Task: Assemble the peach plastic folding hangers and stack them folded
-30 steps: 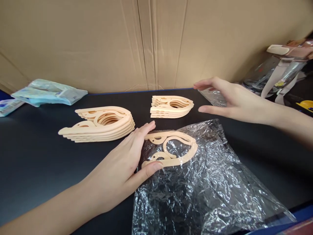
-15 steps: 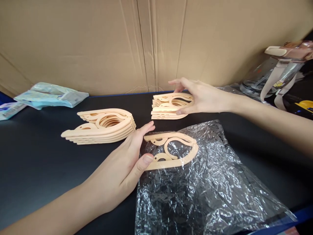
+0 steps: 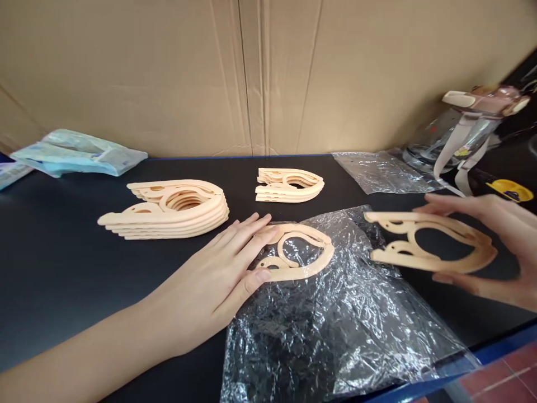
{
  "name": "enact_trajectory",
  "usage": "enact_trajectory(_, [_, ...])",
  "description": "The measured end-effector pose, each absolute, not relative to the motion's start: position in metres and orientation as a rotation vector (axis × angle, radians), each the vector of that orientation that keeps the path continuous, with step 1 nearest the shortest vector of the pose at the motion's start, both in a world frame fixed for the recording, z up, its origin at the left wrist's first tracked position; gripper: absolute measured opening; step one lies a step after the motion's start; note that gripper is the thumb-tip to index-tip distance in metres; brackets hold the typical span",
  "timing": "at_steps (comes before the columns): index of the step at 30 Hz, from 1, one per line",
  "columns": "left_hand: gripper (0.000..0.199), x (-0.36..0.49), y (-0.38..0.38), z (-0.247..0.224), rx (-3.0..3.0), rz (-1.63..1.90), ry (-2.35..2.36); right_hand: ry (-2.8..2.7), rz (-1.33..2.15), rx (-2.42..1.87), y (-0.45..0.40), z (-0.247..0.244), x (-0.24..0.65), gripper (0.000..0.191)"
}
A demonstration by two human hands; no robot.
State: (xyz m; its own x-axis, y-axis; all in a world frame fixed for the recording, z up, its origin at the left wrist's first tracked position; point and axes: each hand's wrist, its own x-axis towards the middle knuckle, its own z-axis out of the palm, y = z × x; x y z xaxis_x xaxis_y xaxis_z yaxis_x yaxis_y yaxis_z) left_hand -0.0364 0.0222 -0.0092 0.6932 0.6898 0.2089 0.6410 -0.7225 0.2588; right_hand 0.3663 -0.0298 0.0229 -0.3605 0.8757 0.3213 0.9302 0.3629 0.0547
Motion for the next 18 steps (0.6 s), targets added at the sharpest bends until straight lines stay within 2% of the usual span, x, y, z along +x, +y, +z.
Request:
enact_trajectory(8, [0.053,-0.037,0.022,-0.009,2.746,0.431,1.092,-2.404,-0.146,-1.593,-0.058,0.012,0.345,0.083])
enact_trajectory(14, [0.053,-0.037,0.024,-0.009,2.698,0.432,1.098,-2.476,0.294,-1.554,-0.047,0.021,0.318,0.087])
enact_trajectory(18, [0.054,-0.037,0.023,-0.01,2.695,0.444,1.107,-2.429,0.265,-1.625,-0.048,0.026,0.326,0.09])
